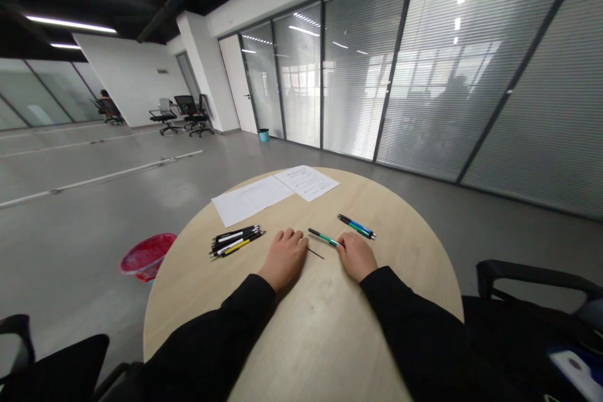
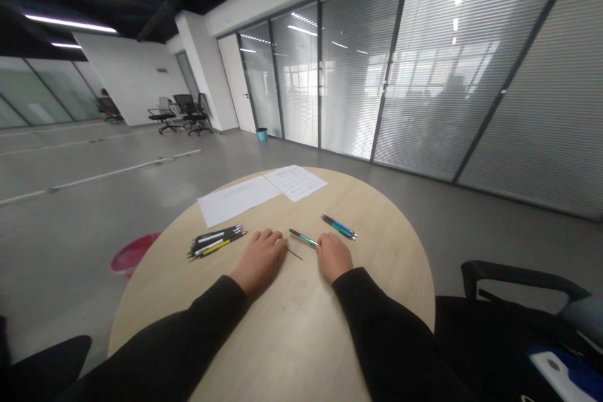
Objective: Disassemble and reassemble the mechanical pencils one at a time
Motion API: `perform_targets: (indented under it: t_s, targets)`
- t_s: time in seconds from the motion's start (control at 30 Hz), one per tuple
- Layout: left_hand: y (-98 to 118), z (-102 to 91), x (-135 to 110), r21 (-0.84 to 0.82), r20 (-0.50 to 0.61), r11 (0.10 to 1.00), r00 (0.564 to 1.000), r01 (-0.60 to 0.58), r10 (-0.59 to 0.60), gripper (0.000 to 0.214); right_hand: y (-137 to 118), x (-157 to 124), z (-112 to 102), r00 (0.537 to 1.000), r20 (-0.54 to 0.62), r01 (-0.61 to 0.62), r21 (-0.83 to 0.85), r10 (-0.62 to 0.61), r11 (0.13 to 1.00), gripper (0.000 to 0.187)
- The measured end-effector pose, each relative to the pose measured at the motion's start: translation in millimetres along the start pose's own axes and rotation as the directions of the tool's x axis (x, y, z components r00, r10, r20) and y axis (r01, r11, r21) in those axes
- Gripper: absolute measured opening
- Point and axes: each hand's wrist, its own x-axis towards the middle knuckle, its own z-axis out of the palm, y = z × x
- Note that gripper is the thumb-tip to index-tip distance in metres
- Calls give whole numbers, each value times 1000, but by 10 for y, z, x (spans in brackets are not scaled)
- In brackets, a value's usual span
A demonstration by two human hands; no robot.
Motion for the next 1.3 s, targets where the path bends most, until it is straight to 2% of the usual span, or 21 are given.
perform_targets:
  t_s: [0.2,0.53,0.73,0.87,0.97,1.13,1.23,1.3]
  targets:
    - [121,18,113,162,20,984,998,-68,65,21,25,7,2,999,-53,14,27,-13,1000,7]
    - [246,124,200,192,33,954,973,-231,229,20,77,33,30,997,-79,0,57,4,998,9]
    - [302,157,135,258,12,939,973,-227,232,18,95,14,9,995,-85,-49,102,58,994,9]
    - [329,102,16,239,-35,946,972,-219,234,16,84,17,-1,992,-107,-38,188,60,981,9]
    - [303,19,-60,169,-74,966,974,-198,213,10,95,28,9,993,-115,0,310,37,951,8]
    - [112,-91,-121,77,-212,994,973,-74,89,22,173,42,62,992,-107,-11,486,71,874,15]
    - [-72,-98,-137,32,-251,999,967,42,-33,26,213,57,84,993,-106,6,527,58,850,27]
    - [-188,-84,-147,14,-260,994,961,105,-97,24,223,67,84,993,-114,40,518,23,854,27]
